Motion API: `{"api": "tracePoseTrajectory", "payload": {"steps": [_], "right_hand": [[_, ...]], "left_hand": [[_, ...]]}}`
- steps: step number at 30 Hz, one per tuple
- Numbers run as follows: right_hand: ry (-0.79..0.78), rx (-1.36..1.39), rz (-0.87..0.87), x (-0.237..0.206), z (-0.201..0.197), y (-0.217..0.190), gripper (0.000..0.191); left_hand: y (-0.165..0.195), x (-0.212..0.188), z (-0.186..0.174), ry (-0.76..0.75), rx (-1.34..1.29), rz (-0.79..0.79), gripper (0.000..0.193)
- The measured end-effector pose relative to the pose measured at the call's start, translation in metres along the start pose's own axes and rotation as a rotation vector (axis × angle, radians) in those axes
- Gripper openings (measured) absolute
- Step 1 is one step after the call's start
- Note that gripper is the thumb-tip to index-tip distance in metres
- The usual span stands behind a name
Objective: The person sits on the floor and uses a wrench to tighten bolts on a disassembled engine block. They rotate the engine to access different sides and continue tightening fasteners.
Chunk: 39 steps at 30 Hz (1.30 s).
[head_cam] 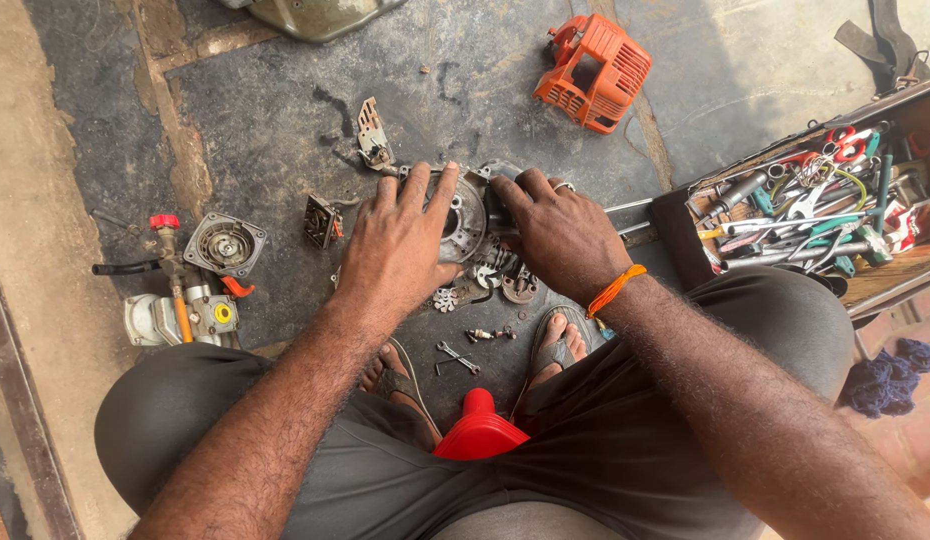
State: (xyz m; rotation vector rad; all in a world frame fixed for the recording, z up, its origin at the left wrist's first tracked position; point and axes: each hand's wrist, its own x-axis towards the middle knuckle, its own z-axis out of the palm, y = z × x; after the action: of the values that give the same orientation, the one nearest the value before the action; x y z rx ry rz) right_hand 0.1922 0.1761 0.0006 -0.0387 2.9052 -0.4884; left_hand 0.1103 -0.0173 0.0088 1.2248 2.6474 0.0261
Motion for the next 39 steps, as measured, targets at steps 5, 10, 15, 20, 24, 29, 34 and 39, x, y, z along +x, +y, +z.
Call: {"api": "tracePoseTrajectory", "payload": {"steps": [5,10,15,20,24,29,34,39], "right_hand": [[0.027,-0.022,-0.009,0.001,0.001,-0.001,0.072],[0.039,-0.032,-0.005,0.002,0.002,-0.001,0.073],[0.076,-0.051,-0.053,0.001,0.002,0.001,0.07],[0.099,-0.069,-0.094,0.001,0.003,0.003,0.07],[0.119,-0.085,-0.099,0.002,0.005,0.003,0.068],[0.05,-0.074,-0.039,0.003,0.006,0.003,0.069],[0.065,-0.063,-0.047,0.003,0.003,0.001,0.071],[0.038,-0.034,-0.036,0.002,0.0,0.001,0.071]], "left_hand": [[0.005,0.003,0.0,0.006,0.135,-0.022,0.125],[0.019,0.003,-0.001,0.009,0.091,-0.159,0.126],[0.02,0.004,-0.002,-0.014,0.094,-0.137,0.124],[0.01,0.006,0.005,-0.059,0.055,-0.086,0.118],[-0.004,0.005,0.011,0.031,0.188,0.132,0.109],[0.001,0.004,0.006,-0.102,0.043,0.091,0.131],[0.002,0.004,-0.012,-0.055,-0.034,-0.046,0.128],[0.002,0.005,-0.017,-0.071,0.029,-0.072,0.124]]}}
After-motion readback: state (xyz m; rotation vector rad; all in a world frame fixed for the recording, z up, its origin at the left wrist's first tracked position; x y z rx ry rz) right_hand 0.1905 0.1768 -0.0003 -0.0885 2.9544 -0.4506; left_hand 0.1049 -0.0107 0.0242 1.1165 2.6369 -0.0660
